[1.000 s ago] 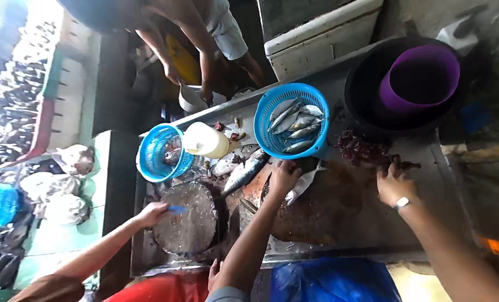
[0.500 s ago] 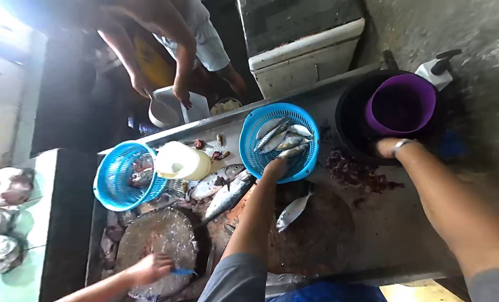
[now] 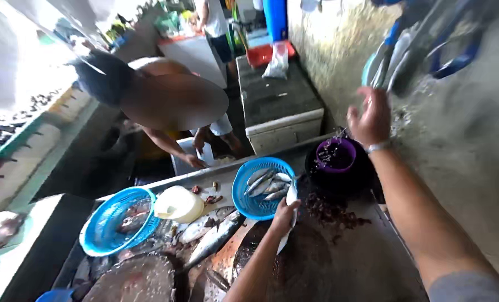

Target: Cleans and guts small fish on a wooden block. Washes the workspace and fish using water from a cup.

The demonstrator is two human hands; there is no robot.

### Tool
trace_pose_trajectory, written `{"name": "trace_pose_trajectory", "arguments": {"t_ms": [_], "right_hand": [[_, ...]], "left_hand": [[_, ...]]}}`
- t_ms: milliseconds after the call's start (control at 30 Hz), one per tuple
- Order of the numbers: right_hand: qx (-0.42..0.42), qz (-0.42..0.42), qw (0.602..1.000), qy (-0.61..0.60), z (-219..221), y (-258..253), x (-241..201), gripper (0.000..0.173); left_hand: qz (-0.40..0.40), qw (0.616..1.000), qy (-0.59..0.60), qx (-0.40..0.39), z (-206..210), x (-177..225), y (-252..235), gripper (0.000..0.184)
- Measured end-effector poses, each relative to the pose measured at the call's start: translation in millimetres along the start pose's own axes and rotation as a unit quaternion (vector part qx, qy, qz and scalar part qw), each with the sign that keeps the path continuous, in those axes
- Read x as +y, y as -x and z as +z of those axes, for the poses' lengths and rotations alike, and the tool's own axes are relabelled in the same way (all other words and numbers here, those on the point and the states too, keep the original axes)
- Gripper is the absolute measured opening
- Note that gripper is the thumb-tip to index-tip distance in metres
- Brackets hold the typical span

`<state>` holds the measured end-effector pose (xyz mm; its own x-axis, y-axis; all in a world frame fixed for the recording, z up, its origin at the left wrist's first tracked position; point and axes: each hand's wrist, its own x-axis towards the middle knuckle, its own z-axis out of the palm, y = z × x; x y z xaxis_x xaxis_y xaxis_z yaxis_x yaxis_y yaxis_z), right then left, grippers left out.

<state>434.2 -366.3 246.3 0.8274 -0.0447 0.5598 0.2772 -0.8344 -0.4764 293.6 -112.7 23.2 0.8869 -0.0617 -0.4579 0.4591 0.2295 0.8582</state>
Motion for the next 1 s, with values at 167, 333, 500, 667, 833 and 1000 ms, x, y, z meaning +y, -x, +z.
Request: {"name": "trace_pose_trajectory", "arguments": {"t_ms": [167,333,500,667,833,1000], "right_hand": [[0.043,0.004,0.992,0.118,-43.3,-162.7,29.6,0.086],[0.131,0.032,0.950,-0.282,-83.2,-151.5,32.8,0.046],[-0.046,0.089,0.936,-0.337,-16.9,67.2,-23.1,0.033],[-0.349,0.097,0.827,-0.429,112.2,275.4,-45.8,0.027],[-0.333,0.134,0.838,-0.411,117.9,329.0,-75.7,0.021],[-0.384,0.125,0.826,-0.393,121.6,348.2,-85.7,0.030]], "left_hand": [[0.001,1.000,-0.007,-0.008,13.6,4.8,23.5,0.045],[0.033,0.996,0.030,0.075,-4.1,2.7,39.9,0.049],[0.053,0.976,0.163,0.134,-5.8,-2.6,61.6,0.040],[0.107,0.971,0.141,0.160,-2.5,-28.1,79.4,0.055],[0.089,0.962,0.195,0.171,-7.0,-60.0,108.0,0.041],[0.074,0.948,0.235,0.201,-19.5,-69.9,122.1,0.037]]}}
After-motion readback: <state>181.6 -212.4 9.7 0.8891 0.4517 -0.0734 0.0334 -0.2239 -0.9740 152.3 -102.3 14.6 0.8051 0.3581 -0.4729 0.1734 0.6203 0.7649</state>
